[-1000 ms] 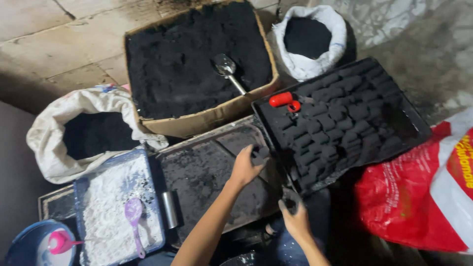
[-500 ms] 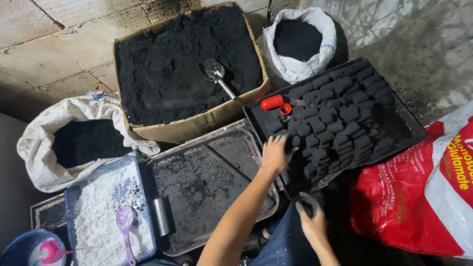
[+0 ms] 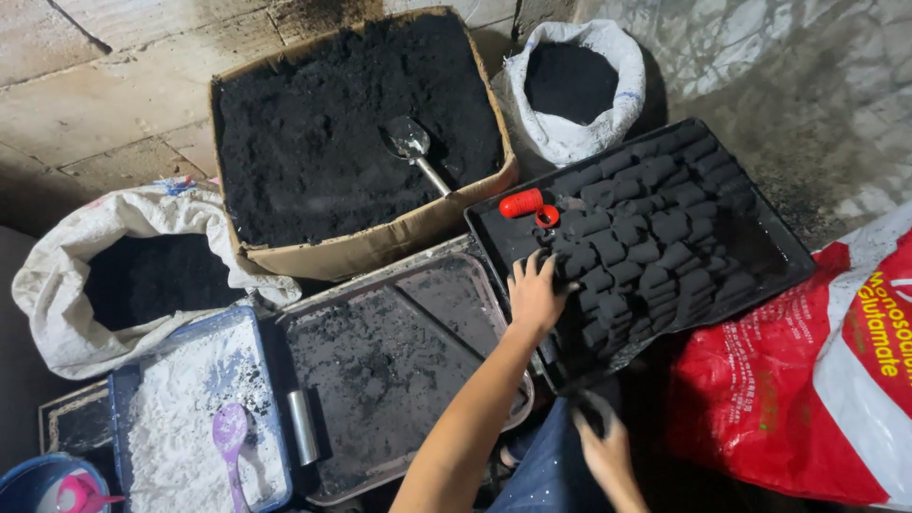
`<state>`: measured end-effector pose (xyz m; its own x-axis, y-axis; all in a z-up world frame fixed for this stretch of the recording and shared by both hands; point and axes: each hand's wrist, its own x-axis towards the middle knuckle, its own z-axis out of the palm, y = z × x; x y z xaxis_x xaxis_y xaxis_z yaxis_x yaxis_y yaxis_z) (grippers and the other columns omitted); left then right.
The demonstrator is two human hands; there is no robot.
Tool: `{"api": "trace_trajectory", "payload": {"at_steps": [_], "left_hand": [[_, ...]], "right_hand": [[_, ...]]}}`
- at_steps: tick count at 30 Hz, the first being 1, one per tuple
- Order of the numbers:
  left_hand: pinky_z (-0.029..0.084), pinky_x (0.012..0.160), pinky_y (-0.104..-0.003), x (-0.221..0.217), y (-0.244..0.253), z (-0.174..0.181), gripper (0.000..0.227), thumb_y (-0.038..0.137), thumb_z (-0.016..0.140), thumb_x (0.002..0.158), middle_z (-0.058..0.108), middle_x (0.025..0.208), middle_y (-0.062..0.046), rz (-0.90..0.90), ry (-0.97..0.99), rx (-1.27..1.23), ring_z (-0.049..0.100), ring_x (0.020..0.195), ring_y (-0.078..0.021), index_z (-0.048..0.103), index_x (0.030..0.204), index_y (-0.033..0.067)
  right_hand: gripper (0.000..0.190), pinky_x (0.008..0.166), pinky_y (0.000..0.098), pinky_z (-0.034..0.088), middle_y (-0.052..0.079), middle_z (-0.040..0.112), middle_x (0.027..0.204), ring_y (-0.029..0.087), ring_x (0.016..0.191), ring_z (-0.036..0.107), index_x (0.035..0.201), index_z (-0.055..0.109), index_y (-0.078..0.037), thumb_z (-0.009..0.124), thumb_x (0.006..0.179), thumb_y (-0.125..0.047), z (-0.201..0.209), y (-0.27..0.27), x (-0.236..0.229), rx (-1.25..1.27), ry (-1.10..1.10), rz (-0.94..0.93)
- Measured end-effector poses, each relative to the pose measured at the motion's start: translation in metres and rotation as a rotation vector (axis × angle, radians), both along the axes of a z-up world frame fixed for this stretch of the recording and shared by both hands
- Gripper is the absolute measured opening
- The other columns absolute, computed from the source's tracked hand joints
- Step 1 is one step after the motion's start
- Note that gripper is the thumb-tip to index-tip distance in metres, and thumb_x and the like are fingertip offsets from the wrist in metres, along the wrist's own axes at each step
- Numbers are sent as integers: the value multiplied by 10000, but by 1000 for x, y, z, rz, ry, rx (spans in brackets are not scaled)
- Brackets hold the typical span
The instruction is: The person shapes a dark powder into a cylindrical form using a metal mold and a rolling pin on a flat tray. They then mix a white powder with water in a blue bowl using a pink spoon.
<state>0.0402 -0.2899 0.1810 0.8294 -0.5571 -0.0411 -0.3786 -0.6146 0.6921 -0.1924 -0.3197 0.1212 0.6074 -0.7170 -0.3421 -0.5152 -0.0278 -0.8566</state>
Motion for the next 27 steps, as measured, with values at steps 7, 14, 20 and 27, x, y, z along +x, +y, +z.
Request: {"api": "trace_trajectory", "payload": {"at_steps": [7,14,20,27], "left_hand": [[360,841,-543,-15,67,-4,653,469,602,725,403,1264,-130,115,59,-184,379,1110,-355,425,1225,89],[346,905,-394,-69,233,-61,411,319,581,796,534,1076,-162,473,-168,-221,471,1010,-313,519,1097,47],[308,999,-383,-114,319,-85,429,221,541,806,456,1188,-157,599,-113,-143,412,1135,-293,457,1184,36],[86,1055,-429,-120,321,-97,639,383,282,890,40,1458,-154,451,126,321,44,1340,-305,98,1372,7]], "right_hand": [[272,843,233,439,49,676,959,128,896,600,1007,659,-74,628,737,-84,-9,18,21,-11,-109,147],[234,800,251,463,48,700,903,140,862,636,933,659,-83,640,713,-162,-12,83,71,-165,-49,450],[526,992,339,331,144,436,1238,279,1148,443,1208,428,-22,591,756,-235,1,160,110,-504,-257,919],[961,1032,517,122,110,-45,1470,275,1350,-5,1393,-18,-69,392,760,-665,-37,210,169,-822,223,1192]]}}
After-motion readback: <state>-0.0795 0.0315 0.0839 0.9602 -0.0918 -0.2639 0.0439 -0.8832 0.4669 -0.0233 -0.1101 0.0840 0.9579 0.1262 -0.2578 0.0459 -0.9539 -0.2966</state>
